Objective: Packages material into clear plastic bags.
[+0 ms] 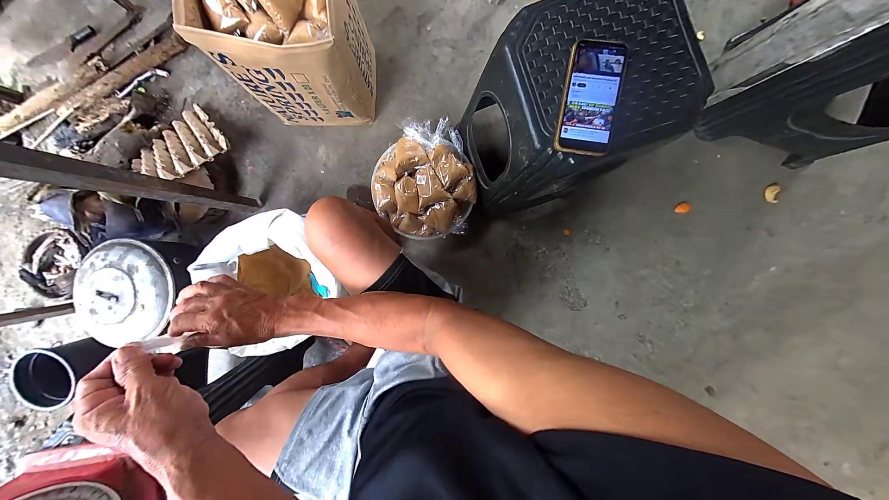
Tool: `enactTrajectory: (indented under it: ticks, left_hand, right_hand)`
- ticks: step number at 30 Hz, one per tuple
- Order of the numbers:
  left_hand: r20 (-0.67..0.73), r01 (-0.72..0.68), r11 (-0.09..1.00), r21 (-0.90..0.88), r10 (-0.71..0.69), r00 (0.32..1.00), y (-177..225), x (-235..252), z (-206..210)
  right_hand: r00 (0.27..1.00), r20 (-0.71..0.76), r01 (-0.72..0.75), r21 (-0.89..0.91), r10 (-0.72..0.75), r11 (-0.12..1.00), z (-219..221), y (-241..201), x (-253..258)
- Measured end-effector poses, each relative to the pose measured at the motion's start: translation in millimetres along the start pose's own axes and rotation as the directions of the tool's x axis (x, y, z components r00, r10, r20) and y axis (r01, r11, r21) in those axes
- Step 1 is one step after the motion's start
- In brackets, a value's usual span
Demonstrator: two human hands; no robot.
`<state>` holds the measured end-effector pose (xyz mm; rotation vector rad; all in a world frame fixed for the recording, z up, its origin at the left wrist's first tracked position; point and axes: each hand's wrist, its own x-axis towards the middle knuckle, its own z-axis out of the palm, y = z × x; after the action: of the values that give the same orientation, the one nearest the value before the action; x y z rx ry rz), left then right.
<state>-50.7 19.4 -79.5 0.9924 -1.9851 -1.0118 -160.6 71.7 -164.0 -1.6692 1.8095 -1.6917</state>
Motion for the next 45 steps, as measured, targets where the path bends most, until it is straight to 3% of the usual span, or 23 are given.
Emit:
enactTrajectory:
  ticks: [6, 9, 14, 21, 26, 30, 34, 37, 42, 45]
  left_hand:
    - [-0.011, -0.020, 1.000, 0.004, 0.020, 1.000, 5.1, -4.6, -0.4]
    - [-0.030, -0.023, 1.000, -0.015, 0.022, 0.999, 9.4, -5.5, 2.5]
    - [0.005, -0.060, 0.998, -0.033, 0.060, 0.998, 3.3, 3.7, -7.9]
    - [-0.010, -0.055, 0.995, -0.079, 0.055, 0.998, 8.0, -3.2, -16.5]
    - [0.018, 0.014, 1.000, -0.021, -0.014, 1.000, 0.4, -8.9, -21.9]
    - [0.132, 0.075, 0.990, 0.118, -0.091, 0.987, 5.9, 3.2, -34.5]
    - [0.171, 0.044, 0.991, 0.128, -0.066, 0.983, 13.5, 13.1, -47.7]
    - [0.169, 0.048, 0.995, 0.088, -0.062, 0.984, 12.2, 19.0, -52.7]
    - [0.077, 0.141, 0.982, -0.123, -0.132, 0.988, -14.2, 31.7, -45.3]
    - [0.050, 0.200, 0.951, -0.234, -0.194, 0.980, -33.6, 40.7, -39.5]
  right_hand:
    - [0.985, -0.155, 0.060, -0.129, -0.080, 0.990, 15.7, -6.0, -6.2]
    - [0.983, -0.163, 0.058, -0.163, -0.085, 0.985, 16.4, -4.9, -6.5]
    - [0.992, -0.096, 0.074, -0.073, -0.081, 0.995, 16.3, -4.5, -2.8]
    - [0.968, -0.193, 0.154, -0.060, -0.163, 0.986, 23.8, -5.7, 1.3]
    - [0.971, -0.165, 0.179, 0.022, -0.173, 0.984, 38.2, 16.1, -4.9]
    - [0.994, 0.094, 0.041, 0.152, -0.056, 0.988, 30.6, 27.3, -9.7]
    - [0.942, 0.334, -0.092, 0.262, -0.001, 0.961, 14.6, 33.0, -7.9]
    - [0.911, 0.410, -0.223, 0.395, 0.046, 0.891, 9.0, 31.7, -13.0]
    - [0.832, 0.498, -0.486, 0.442, 0.243, 0.754, -2.0, 25.6, -21.2]
    - [0.807, 0.508, -0.559, 0.497, 0.300, 0.663, -8.7, 28.2, -25.7]
